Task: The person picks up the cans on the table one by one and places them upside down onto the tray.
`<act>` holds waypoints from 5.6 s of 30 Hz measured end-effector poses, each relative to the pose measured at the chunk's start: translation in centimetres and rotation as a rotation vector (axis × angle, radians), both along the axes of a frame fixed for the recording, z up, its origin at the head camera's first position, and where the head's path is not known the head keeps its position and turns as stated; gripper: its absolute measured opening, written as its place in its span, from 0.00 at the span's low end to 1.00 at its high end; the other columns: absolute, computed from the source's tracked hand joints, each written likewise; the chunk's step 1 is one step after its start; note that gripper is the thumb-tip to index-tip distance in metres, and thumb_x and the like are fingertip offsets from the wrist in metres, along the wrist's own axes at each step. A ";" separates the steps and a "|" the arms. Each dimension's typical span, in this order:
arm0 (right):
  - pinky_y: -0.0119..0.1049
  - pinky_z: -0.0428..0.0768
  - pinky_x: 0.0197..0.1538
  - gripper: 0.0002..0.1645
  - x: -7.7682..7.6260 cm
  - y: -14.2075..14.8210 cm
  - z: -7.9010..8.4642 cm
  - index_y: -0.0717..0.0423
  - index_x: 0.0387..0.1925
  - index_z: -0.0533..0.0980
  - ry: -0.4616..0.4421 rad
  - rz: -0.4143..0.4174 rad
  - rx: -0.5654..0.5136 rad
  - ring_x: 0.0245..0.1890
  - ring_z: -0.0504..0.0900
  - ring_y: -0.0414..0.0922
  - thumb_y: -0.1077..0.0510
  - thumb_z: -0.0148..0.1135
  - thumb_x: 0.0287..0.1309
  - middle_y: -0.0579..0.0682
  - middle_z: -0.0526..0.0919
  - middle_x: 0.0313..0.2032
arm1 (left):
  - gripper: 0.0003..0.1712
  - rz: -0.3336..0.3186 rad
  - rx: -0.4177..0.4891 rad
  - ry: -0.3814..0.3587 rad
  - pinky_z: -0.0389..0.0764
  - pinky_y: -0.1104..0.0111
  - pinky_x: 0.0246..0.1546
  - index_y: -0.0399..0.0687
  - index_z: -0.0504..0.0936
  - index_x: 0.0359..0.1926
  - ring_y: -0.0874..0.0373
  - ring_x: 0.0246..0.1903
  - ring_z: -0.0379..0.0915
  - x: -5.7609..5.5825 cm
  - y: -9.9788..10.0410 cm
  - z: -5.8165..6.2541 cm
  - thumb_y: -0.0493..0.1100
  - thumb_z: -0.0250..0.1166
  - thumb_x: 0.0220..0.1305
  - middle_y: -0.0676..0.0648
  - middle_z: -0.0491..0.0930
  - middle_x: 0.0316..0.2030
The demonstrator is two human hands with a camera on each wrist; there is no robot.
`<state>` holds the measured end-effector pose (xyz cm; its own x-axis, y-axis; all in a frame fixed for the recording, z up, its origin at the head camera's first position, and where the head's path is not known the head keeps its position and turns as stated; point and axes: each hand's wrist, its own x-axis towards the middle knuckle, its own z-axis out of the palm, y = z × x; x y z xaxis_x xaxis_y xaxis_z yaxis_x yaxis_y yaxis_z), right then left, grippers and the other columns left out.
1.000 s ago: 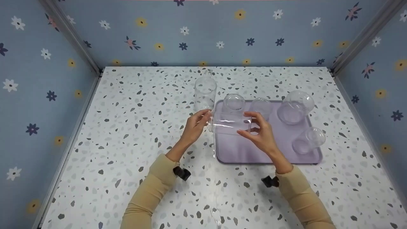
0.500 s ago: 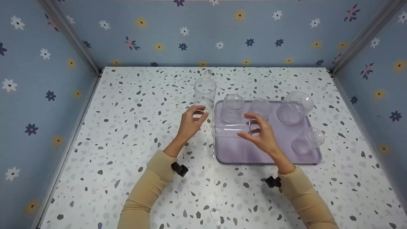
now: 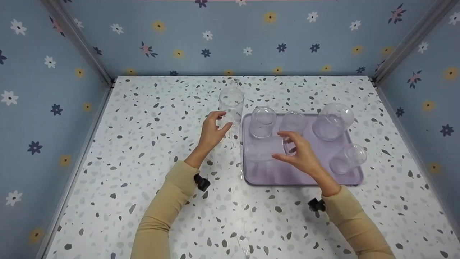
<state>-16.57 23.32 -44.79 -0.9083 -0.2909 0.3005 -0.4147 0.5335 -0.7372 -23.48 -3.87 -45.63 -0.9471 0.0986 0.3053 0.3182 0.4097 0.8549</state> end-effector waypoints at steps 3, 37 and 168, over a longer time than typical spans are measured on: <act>0.41 0.76 0.30 0.37 0.0 0.4 0.2 0.60 0.51 0.70 0.016 0.016 0.066 0.35 0.73 0.43 0.55 0.73 0.36 0.52 0.75 0.45 | 0.21 0.010 -0.025 0.006 0.73 0.57 0.41 0.32 0.71 0.49 0.47 0.47 0.67 -0.5 0.0 0.0 0.37 0.63 0.55 0.38 0.70 0.46; 0.46 0.74 0.39 0.39 0.1 4.5 2.4 0.64 0.48 0.71 -0.019 0.102 0.611 0.38 0.73 0.53 0.54 0.75 0.29 0.59 0.74 0.39 | 0.45 0.036 -0.344 -0.121 0.69 0.62 0.46 0.36 0.51 0.64 0.49 0.55 0.56 -4.9 0.8 0.4 0.47 0.66 0.52 0.38 0.53 0.57; 0.58 0.63 0.53 0.48 0.2 3.6 4.2 0.61 0.59 0.62 -0.002 0.017 0.629 0.55 0.61 0.64 0.49 0.72 0.37 0.68 0.60 0.58 | 0.49 0.075 -0.705 -0.182 0.71 0.55 0.45 0.40 0.57 0.64 0.44 0.54 0.57 -6.0 2.2 5.4 0.56 0.68 0.45 0.37 0.55 0.57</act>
